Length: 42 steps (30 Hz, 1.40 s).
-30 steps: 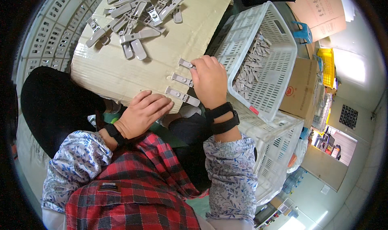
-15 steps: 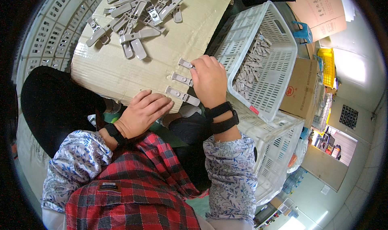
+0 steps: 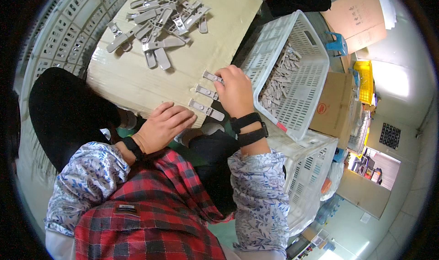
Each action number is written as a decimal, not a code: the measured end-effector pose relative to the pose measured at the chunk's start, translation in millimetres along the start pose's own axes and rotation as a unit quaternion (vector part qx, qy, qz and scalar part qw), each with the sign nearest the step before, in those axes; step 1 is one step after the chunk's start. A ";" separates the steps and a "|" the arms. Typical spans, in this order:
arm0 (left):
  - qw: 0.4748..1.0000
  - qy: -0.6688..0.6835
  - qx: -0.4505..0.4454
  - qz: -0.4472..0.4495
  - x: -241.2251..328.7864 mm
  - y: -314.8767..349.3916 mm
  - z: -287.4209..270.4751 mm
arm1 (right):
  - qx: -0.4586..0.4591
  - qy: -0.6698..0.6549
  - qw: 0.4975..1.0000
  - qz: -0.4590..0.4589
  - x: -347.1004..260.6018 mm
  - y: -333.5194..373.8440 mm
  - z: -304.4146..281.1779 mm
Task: The person assembles a component by fitting plastic clips onto the arms of a metal base by hand. Once all the clips are attached, they place the completed assembly into a white plastic crate and reach for another base.
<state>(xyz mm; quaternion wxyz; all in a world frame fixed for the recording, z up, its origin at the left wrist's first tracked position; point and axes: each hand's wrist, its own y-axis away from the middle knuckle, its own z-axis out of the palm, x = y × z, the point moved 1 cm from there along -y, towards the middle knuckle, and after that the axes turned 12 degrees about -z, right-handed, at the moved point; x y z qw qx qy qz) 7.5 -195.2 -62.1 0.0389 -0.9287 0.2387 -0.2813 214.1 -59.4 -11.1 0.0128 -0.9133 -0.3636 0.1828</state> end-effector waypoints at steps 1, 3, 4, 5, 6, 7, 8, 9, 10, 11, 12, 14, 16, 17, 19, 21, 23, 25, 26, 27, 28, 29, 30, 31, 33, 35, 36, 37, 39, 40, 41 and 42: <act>1.000 0.006 -0.002 -0.001 -0.9 0.9 -0.1 | -0.012 0.018 1.000 -0.014 -0.8 -1.8 -3.5; 1.000 0.004 0.011 0.002 -1.5 -0.6 1.8 | -0.026 0.039 0.998 -0.034 -10.0 -12.5 -7.0; 1.000 0.003 0.016 0.007 -0.8 0.6 2.3 | 0.007 0.076 0.994 -0.073 -25.0 -25.0 -12.2; 1.000 0.002 0.018 0.000 -1.5 2.7 2.2 | 0.040 0.113 0.987 -0.111 -39.7 -37.9 -14.3; 1.000 0.006 0.024 0.003 -0.8 1.8 2.4 | 0.045 0.125 0.980 -0.146 -49.1 -52.4 -11.6; 0.999 0.012 0.030 0.010 0.6 -0.5 4.3 | 0.044 0.132 0.980 -0.144 -54.0 -65.5 -4.2; 0.999 0.011 0.034 0.012 -0.3 -0.2 4.0 | 0.042 0.124 0.974 -0.187 -61.4 -83.2 6.8; 0.999 0.012 0.032 0.006 -2.4 1.7 4.3 | 0.039 0.114 0.965 -0.232 -66.9 -99.4 16.9; 0.999 0.017 0.031 0.004 -2.7 2.2 5.7 | 0.039 0.117 0.964 -0.235 -63.5 -108.8 25.6; 0.999 0.017 0.035 0.005 -2.1 1.4 7.5 | 0.023 0.141 0.961 -0.239 -59.7 -115.7 34.6; 0.999 0.017 0.036 0.008 -1.4 1.2 7.7 | 0.007 0.159 0.956 -0.245 -61.2 -121.3 41.5; 0.999 0.030 0.040 0.010 1.2 1.0 8.8 | 0.014 0.141 0.963 -0.228 -54.0 -120.9 38.5; 0.999 0.030 0.041 0.004 -1.1 3.8 8.0 | 0.087 0.067 0.975 -0.194 -56.8 -115.5 26.5; 0.999 0.031 0.039 0.007 -2.7 5.9 8.4 | 0.082 0.060 0.974 -0.201 -60.5 -110.0 18.3; 0.999 0.037 0.037 0.004 -3.8 6.5 9.3 | 0.041 -0.106 0.993 -0.028 -57.6 -94.1 1.0; 0.998 0.037 0.041 0.009 -2.6 5.8 10.0 | -0.038 -0.127 0.991 0.017 -51.6 -72.1 1.6; 0.999 0.030 0.030 0.007 -3.6 6.0 5.7 | -0.111 -0.155 0.980 0.064 -46.4 -53.8 13.8; 1.000 0.020 0.021 0.007 -2.1 3.3 5.6 | -0.049 -0.029 0.998 0.002 -48.4 -45.0 21.8; 0.999 0.022 0.026 0.008 -1.3 1.9 6.6 | -0.002 0.003 1.000 -0.025 -46.2 -43.8 24.3; 0.999 0.027 0.030 0.013 0.6 0.2 7.1 | 0.001 0.003 1.000 -0.018 -49.5 -44.1 24.1; 0.999 0.028 0.025 0.020 1.7 -0.7 7.3 | 0.010 0.003 1.000 -0.023 -52.8 -44.6 24.4; 0.999 0.031 0.023 0.016 1.9 -0.7 6.8 | 0.018 0.003 0.999 -0.029 -56.2 -45.4 24.6; 0.999 0.030 0.020 0.011 -0.4 -0.1 4.2 | 0.024 0.002 0.999 -0.023 -59.3 -48.3 29.7; 0.999 0.030 0.017 0.019 -1.3 -0.1 3.1 | 0.006 0.014 0.998 -0.055 -60.9 -51.0 34.0; 1.000 0.011 0.010 0.000 -2.0 1.6 2.1 | -0.012 0.031 0.996 -0.078 -57.3 -54.0 28.1; 1.000 0.014 0.007 0.003 0.5 -2.1 1.9 | 0.025 0.020 0.997 -0.074 -52.6 -56.2 15.0; 1.000 0.015 -0.001 0.000 0.1 -2.9 -0.1 | 0.064 -0.014 0.995 -0.073 -45.0 -54.9 3.4; 1.000 0.017 -0.008 -0.004 1.0 -2.5 -1.3 | 0.064 -0.015 0.995 -0.072 -34.3 -49.6 -8.5; 1.000 0.013 -0.012 -0.005 1.7 -2.8 -3.1 | 0.066 -0.006 0.998 -0.010 -10.4 -40.3 -31.3; 1.000 0.011 -0.015 -0.005 1.5 -3.8 -2.8 | 0.064 -0.006 0.998 -0.009 1.3 -34.3 -35.9; 1.000 0.012 -0.015 -0.005 1.4 -4.0 -2.9 | 0.050 0.022 0.999 -0.006 13.8 -26.2 -36.1; 1.000 0.010 -0.016 -0.006 1.2 -3.6 -2.3 | 0.036 0.050 0.998 -0.002 18.4 -23.2 -35.3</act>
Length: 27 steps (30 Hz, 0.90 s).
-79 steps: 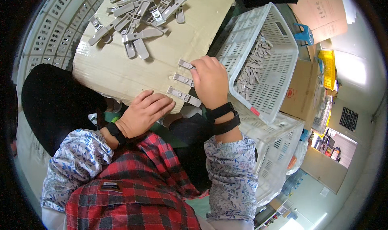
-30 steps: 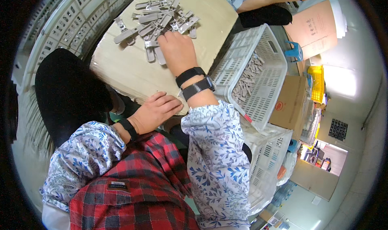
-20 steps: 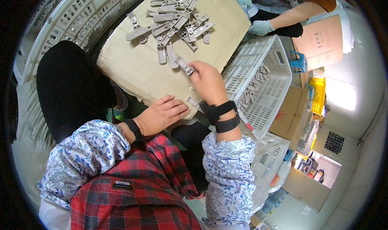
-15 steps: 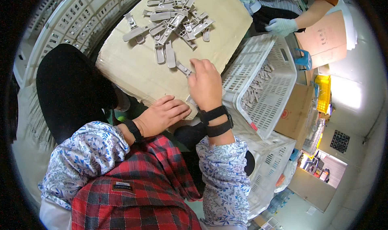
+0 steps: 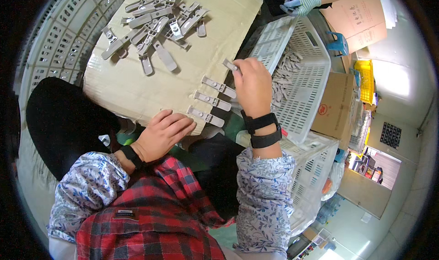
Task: The person assembles a component by fitting plastic clips onto the arms of a metal base by hand. Once all the clips are attached, they place the completed assembly into a white plastic crate and reach for another base.
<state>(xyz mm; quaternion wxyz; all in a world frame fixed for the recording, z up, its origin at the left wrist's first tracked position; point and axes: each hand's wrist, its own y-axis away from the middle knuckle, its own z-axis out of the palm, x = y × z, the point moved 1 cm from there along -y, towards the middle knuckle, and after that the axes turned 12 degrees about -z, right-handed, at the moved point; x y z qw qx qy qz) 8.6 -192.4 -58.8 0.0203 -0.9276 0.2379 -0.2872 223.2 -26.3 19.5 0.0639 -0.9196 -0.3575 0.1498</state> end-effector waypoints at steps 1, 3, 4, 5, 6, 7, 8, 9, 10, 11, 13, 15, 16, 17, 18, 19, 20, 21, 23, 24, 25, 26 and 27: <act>1.000 -0.003 0.000 -0.001 -0.1 -0.2 0.5 | -0.001 0.000 1.000 0.001 3.1 2.7 4.6; 1.000 -0.006 0.004 -0.001 0.0 -0.9 1.0 | 0.036 -0.017 0.999 -0.018 1.2 5.6 14.9; 1.000 -0.010 0.008 0.000 0.3 -0.6 1.2 | 0.036 -0.017 0.999 -0.015 -0.1 3.6 18.2; 1.000 -0.009 0.005 0.001 0.5 -0.2 1.2 | 0.025 -0.019 0.999 -0.033 -0.3 -0.5 21.6; 1.000 -0.011 0.007 0.001 0.6 -1.1 0.0 | 0.016 -0.019 0.998 -0.053 -1.3 -4.6 22.4; 1.000 -0.013 0.010 0.001 0.8 -2.0 -0.6 | 0.017 -0.018 0.998 -0.051 -1.0 -4.7 23.8; 1.000 -0.013 0.009 0.003 1.1 -2.6 -0.6 | 0.011 -0.019 0.999 -0.043 -0.3 -4.2 25.2; 1.000 -0.013 0.010 0.001 0.9 -2.0 0.1 | 0.005 -0.023 0.999 -0.037 0.0 -4.2 28.0; 1.000 -0.014 0.011 -0.001 0.8 -1.5 0.8 | 0.005 -0.024 0.999 -0.037 -0.4 -3.5 29.7; 1.000 -0.014 0.011 -0.002 0.8 -1.1 1.3 | 0.003 -0.017 0.999 -0.035 -1.5 -2.3 30.7; 1.000 -0.016 0.011 -0.004 0.7 -0.8 1.1 | 0.000 -0.010 0.999 -0.034 -2.3 -1.6 30.7; 1.000 -0.015 0.011 -0.004 0.7 -1.9 0.0 | -0.009 -0.005 0.999 -0.032 -1.3 -0.6 31.4; 1.000 -0.013 0.010 -0.002 0.8 -2.1 -0.4 | -0.010 -0.005 0.999 -0.033 -1.2 -0.1 31.3; 1.000 -0.013 0.010 -0.003 0.9 -1.7 -0.3 | -0.012 -0.003 0.999 -0.032 -1.1 0.5 31.1; 1.000 -0.015 0.010 -0.003 0.5 -1.5 0.2 | -0.013 -0.002 0.999 -0.032 -0.8 0.3 31.9; 1.000 -0.017 0.010 -0.003 0.3 -1.3 0.5 | -0.013 -0.003 0.999 -0.033 -0.7 0.1 32.8; 1.000 -0.018 0.010 -0.005 0.1 -1.1 0.3 | -0.014 -0.007 0.999 -0.030 -0.5 0.0 33.7; 1.000 -0.016 0.008 -0.005 0.3 -1.2 -0.1 | -0.015 -0.011 0.999 -0.026 -0.4 0.1 33.6; 1.000 -0.014 0.004 -0.005 0.6 -1.0 -0.1 | -0.017 -0.013 0.999 -0.025 0.3 0.0 33.9; 1.000 -0.014 0.005 -0.006 0.7 -0.8 0.6 | -0.019 -0.014 0.999 -0.025 0.6 0.1 34.1; 1.000 -0.014 0.006 -0.007 0.8 -0.6 1.2 | -0.019 -0.015 0.999 -0.024 0.7 0.2 34.3; 1.000 -0.014 0.006 -0.007 0.8 -0.6 1.5 | -0.017 -0.015 0.999 -0.026 0.5 0.2 34.5; 1.000 -0.014 0.006 -0.007 0.8 -0.6 1.6 | -0.016 -0.016 0.999 -0.027 0.3 -0.1 34.6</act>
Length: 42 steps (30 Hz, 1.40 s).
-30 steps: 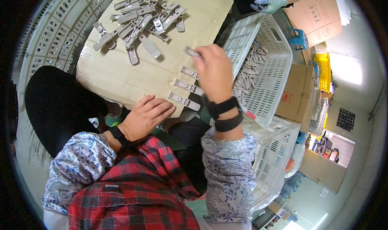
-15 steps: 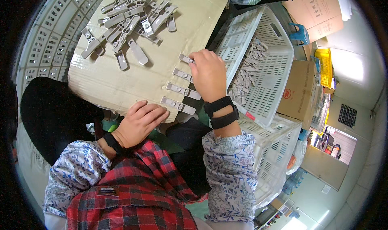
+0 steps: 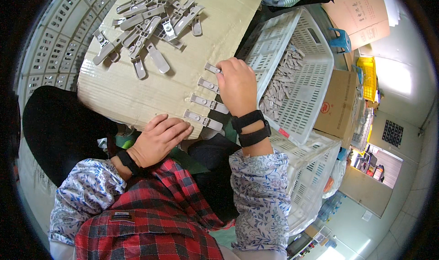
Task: The person assembles a component by fitting plastic clips onto the arms of a metal base by hand. Once all the clips are attached, they place the completed assembly into a white plastic crate and reach for another base.
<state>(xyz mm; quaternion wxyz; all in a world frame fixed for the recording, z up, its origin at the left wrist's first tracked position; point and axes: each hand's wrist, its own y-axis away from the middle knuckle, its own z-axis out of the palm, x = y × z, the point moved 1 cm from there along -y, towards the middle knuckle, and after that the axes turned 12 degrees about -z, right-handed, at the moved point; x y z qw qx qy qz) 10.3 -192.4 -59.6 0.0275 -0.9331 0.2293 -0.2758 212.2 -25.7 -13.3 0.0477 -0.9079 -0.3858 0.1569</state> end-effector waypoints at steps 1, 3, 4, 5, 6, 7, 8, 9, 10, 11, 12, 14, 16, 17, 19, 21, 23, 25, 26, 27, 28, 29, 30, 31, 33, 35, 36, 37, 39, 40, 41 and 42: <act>1.000 0.000 0.001 0.000 0.1 -0.1 0.1 | 0.000 0.000 1.000 0.000 0.0 -0.3 0.1; 1.000 -0.001 0.001 0.001 0.1 -0.7 -0.9 | -0.007 0.008 1.000 0.001 0.2 -0.6 0.8; 1.000 -0.002 0.002 0.003 0.1 -1.0 -1.1 | -0.008 0.008 1.000 0.001 0.6 -0.4 1.6; 1.000 -0.002 0.002 0.003 0.0 -1.0 -0.5 | -0.009 0.005 1.000 0.003 1.2 0.0 2.8; 1.000 -0.002 0.001 0.003 0.1 -0.7 -0.2 | -0.010 0.002 1.000 0.004 1.5 0.0 3.5; 1.000 -0.002 0.000 0.003 0.3 -0.4 0.0 | -0.010 0.002 1.000 0.003 1.3 0.3 4.4; 1.000 -0.003 0.001 0.003 0.6 -0.2 0.0 | -0.010 -0.001 1.000 0.011 0.9 0.8 5.5; 1.000 -0.003 0.004 0.005 1.0 0.1 -0.2 | -0.010 -0.002 1.000 0.020 0.7 1.5 5.5; 1.000 -0.004 0.007 0.007 1.5 0.1 -0.3 | -0.009 0.000 1.000 0.018 1.1 1.4 4.9; 1.000 -0.004 0.011 0.008 1.2 -0.3 0.1 | -0.010 -0.003 1.000 0.018 1.9 0.6 3.9; 1.000 -0.005 0.009 0.010 -0.2 0.1 0.8 | -0.010 -0.007 1.000 0.018 1.8 0.5 4.3; 1.000 -0.006 0.013 0.014 0.3 1.4 0.3 | -0.011 0.008 1.000 0.015 1.5 0.4 6.2; 1.000 -0.007 0.017 0.009 -1.2 2.8 0.4 | -0.011 0.023 1.000 0.006 -0.2 -1.8 4.0; 1.000 -0.010 0.024 0.009 -1.5 2.1 0.1 | -0.018 0.048 0.999 0.001 0.3 -2.5 -0.8; 1.000 0.010 0.022 0.012 -0.9 3.2 0.2 | -0.026 0.068 0.997 -0.013 -13.6 -13.1 -5.4; 0.999 0.008 0.032 0.007 -1.9 4.2 3.5 | 0.026 0.131 0.990 -0.051 -31.3 -25.9 -8.3; 0.999 0.017 0.043 0.015 -0.4 3.5 5.5 | 0.038 0.065 0.996 -0.044 -60.1 -45.0 -2.8; 0.999 0.013 0.045 0.013 -2.4 6.4 9.0 | 0.051 -0.004 0.998 -0.036 -85.2 -65.7 15.7; 0.999 0.010 0.043 0.011 -3.5 7.3 10.3 | 0.019 0.007 0.999 -0.044 -95.3 -76.0 25.4; 0.999 0.011 0.046 0.011 -3.8 7.5 9.3 | -0.013 0.018 0.998 -0.053 -99.7 -81.6 31.3; 0.999 0.015 0.049 0.017 -3.4 6.9 8.7 | -0.014 0.019 0.998 -0.054 -98.0 -81.6 33.2; 0.998 0.019 0.052 0.022 -3.2 6.0 8.1 | -0.006 0.011 1.000 -0.029 -92.8 -79.1 35.0; 0.998 0.020 0.054 0.017 -3.0 5.4 6.7 | 0.001 0.001 1.000 -0.006 -87.2 -77.7 36.4; 0.998 0.029 0.051 0.019 -2.8 5.7 6.1 | 0.016 -0.052 0.998 0.036 -87.0 -72.7 32.7; 0.998 0.030 0.042 0.027 -0.3 3.2 5.7 | -0.052 -0.165 0.976 0.129 -75.1 -53.8 18.0; 0.999 0.025 0.044 0.018 -3.2 5.6 5.2 | -0.092 -0.226 0.953 0.181 -70.8 -36.4 25.2; 0.998 0.020 0.049 0.021 -3.8 5.8 4.7 | -0.067 -0.133 0.983 0.103 -74.6 -31.8 24.6; 0.998 0.022 0.045 0.023 -3.8 6.1 5.1 | -0.041 -0.039 0.998 0.023 -77.6 -28.2 24.6; 0.998 0.023 0.050 0.015 -4.7 6.9 5.2 | -0.027 0.029 0.999 -0.016 -87.3 -29.0 25.8; 0.998 0.023 0.046 0.021 -4.1 6.0 3.2 | -0.013 0.101 0.993 -0.057 -95.6 -32.5 23.2; 0.999 0.025 0.042 0.019 -3.4 5.3 -0.4 | -0.003 0.077 0.995 -0.067 -103.4 -36.2 22.0; 0.999 0.026 0.039 0.019 -2.2 3.9 -0.7 | 0.000 0.078 0.995 -0.060 -103.0 -35.2 27.7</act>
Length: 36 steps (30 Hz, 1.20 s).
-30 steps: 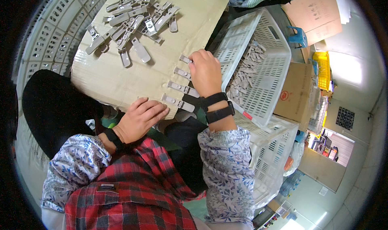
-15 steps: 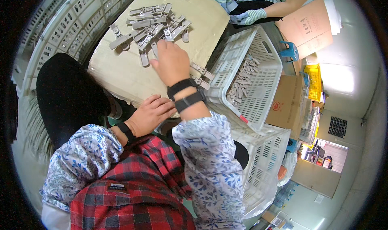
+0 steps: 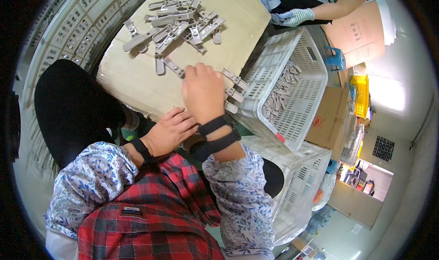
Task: The person assembles a component by fitting plastic clips onto the arms of a metal base by hand. Once all the clips are attached, they place the completed assembly into a white plastic crate and reach for another base.
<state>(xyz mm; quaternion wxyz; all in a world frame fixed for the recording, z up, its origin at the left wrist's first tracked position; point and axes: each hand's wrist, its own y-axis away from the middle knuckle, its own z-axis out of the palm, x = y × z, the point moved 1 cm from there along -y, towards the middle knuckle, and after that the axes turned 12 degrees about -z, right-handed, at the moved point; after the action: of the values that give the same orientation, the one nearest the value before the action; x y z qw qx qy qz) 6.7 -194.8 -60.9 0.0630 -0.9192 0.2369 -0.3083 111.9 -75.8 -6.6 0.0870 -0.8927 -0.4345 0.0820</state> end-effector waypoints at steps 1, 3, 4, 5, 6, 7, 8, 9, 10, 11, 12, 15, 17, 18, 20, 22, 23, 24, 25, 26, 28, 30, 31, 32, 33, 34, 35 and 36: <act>1.000 0.000 -0.004 0.007 0.2 -0.2 1.7 | -0.013 -0.012 1.000 -0.013 0.7 -0.5 7.0; 1.000 -0.012 -0.023 -0.003 -0.7 1.1 4.4 | -0.020 -0.043 0.998 -0.038 3.1 -1.0 11.8; 1.000 -0.011 -0.027 0.000 -0.4 0.7 4.8 | -0.019 -0.043 0.998 -0.033 6.2 -0.8 10.2; 1.000 -0.008 -0.023 -0.005 -0.5 -0.2 3.7 | -0.018 -0.033 0.998 -0.040 10.2 -0.6 7.7; 1.000 -0.006 -0.019 -0.012 -0.6 -0.7 1.8 | -0.017 -0.023 0.998 -0.048 13.2 -1.0 3.7; 1.000 -0.006 -0.021 -0.013 -0.5 -1.0 1.4 | -0.017 -0.026 0.998 -0.047 20.0 0.6 -4.0; 0.999 -0.008 -0.028 -0.017 -0.8 -1.1 1.1 | 0.013 0.007 0.999 -0.042 31.4 4.6 -16.4; 0.999 -0.005 -0.032 -0.017 1.8 -3.0 2.8 | 0.041 0.044 0.998 -0.034 46.7 13.6 -30.6; 0.999 -0.005 -0.034 -0.017 3.0 -3.9 1.7 | 0.033 0.024 0.999 0.003 64.4 20.7 -41.3; 0.999 -0.009 -0.037 -0.016 3.6 -4.0 3.1 | 0.023 0.005 0.999 0.041 82.1 28.5 -48.1; 0.999 -0.014 -0.040 -0.015 3.8 -3.8 2.9 | 0.023 0.003 0.999 0.041 95.3 35.5 -50.6; 0.999 -0.022 -0.039 -0.021 3.5 -3.3 -0.7 | -0.008 -0.010 0.996 0.091 121.7 46.6 -43.8; 0.999 -0.024 -0.040 -0.024 2.5 -2.8 1.3 | 0.003 -0.003 0.998 0.065 130.5 48.5 -34.8; 0.999 -0.024 -0.038 -0.023 2.4 -3.6 1.4 | 0.003 -0.002 0.998 0.068 132.1 46.9 -34.2; 0.999 -0.023 -0.040 -0.021 3.2 -4.7 0.6 | -0.013 0.013 0.999 0.050 133.2 44.1 -32.3; 0.999 -0.025 -0.040 -0.020 3.4 -5.9 -0.4 | -0.009 0.015 0.999 0.034 135.9 44.7 -29.6; 0.999 -0.026 -0.039 -0.019 3.2 -6.3 -0.7 | -0.005 0.016 1.000 0.016 136.6 45.3 -29.2; 0.999 -0.027 -0.039 -0.020 3.0 -6.1 -0.4 | -0.005 0.016 1.000 0.017 137.0 45.7 -28.2; 0.999 -0.026 -0.040 -0.019 2.8 -6.0 0.1 | -0.007 0.009 1.000 0.016 137.1 46.1 -27.5; 0.999 -0.025 -0.039 -0.018 2.7 -6.0 0.5 | -0.008 0.003 1.000 0.015 137.3 46.5 -27.5; 0.999 -0.025 -0.038 -0.019 2.4 -5.6 0.7 | -0.014 0.007 1.000 0.012 139.9 49.3 -25.6; 0.999 -0.030 -0.037 -0.016 2.3 -5.6 0.0 | -0.018 0.012 1.000 0.008 140.4 49.7 -24.2; 0.999 -0.031 -0.037 -0.017 2.1 -5.2 -0.3 | -0.011 0.007 1.000 0.008 139.6 48.8 -23.7; 0.999 -0.033 -0.038 -0.018 1.9 -4.6 -0.6 | -0.004 0.002 1.000 0.009 139.1 48.0 -23.1; 0.999 -0.033 -0.037 -0.018 2.2 -4.8 -0.7 | -0.004 0.004 1.000 0.009 139.1 48.0 -24.5; 0.999 -0.033 -0.037 -0.017 2.4 -5.0 -0.8 | -0.007 0.006 1.000 0.008 139.2 47.9 -25.6; 0.999 -0.031 -0.037 -0.018 2.6 -5.2 -0.7 | -0.011 0.008 1.000 0.008 139.3 47.9 -26.4; 0.999 -0.030 -0.038 -0.018 2.9 -5.3 -0.2 | -0.011 0.009 1.000 0.008 140.2 49.2 -26.2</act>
<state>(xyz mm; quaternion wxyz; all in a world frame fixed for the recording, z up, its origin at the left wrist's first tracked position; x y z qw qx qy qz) 10.7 -191.5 -57.8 0.0292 -0.9338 0.2302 -0.2724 240.5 2.9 -2.2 0.0805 -0.8979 -0.4271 0.0703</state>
